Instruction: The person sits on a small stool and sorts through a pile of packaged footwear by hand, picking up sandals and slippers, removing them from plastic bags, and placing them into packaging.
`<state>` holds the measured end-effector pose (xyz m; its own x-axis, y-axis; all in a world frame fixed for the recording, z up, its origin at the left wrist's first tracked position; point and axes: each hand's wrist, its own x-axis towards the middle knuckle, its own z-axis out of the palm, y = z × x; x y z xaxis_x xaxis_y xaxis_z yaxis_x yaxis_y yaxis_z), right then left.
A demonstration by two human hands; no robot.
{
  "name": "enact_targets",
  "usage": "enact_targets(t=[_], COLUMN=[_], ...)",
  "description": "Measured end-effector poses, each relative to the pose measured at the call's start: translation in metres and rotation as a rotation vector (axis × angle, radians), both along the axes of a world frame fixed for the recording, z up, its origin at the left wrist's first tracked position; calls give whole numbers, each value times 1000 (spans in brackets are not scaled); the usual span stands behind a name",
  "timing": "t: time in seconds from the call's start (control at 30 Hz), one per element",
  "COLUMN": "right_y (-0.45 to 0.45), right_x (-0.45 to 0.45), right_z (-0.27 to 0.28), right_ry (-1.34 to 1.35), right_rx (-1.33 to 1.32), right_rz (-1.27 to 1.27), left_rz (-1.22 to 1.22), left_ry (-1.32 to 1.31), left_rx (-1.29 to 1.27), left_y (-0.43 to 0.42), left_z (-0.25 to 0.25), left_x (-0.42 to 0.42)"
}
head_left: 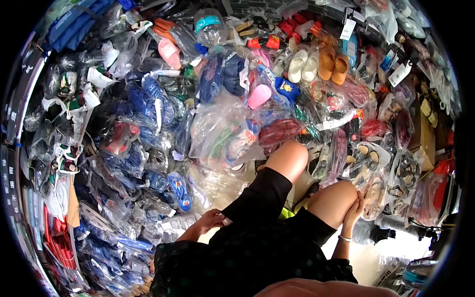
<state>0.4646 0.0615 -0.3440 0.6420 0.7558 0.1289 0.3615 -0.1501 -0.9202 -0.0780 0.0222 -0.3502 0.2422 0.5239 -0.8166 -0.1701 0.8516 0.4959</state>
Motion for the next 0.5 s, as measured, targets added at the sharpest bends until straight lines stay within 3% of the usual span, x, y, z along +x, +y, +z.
enact_targets(t=[0.2, 0.27, 0.37, 0.4, 0.47, 0.5], right_y=[4, 6, 6, 7, 7, 7], right_x=[-6, -14, -12, -13, -14, -13], right_z=[12, 18, 13, 13, 15, 14], right_ry=[-69, -49, -2, -4, -17, -19], right_rx=[-27, -9, -3, 12, 0, 9], right_rz=[15, 9, -22, -38, -29, -40], left_rz=[-137, -80, -94, -31, -60, -89], left_ry=[-8, -79, -431, -274, -215, -362], left_rx=[4, 5, 30, -20, -34, -87], left_y=[-8, -11, -19, -26, -25, -24], left_z=[-8, -8, -50, -51, -45, -49], left_x=[-21, -22, -44, -45, -50, -53])
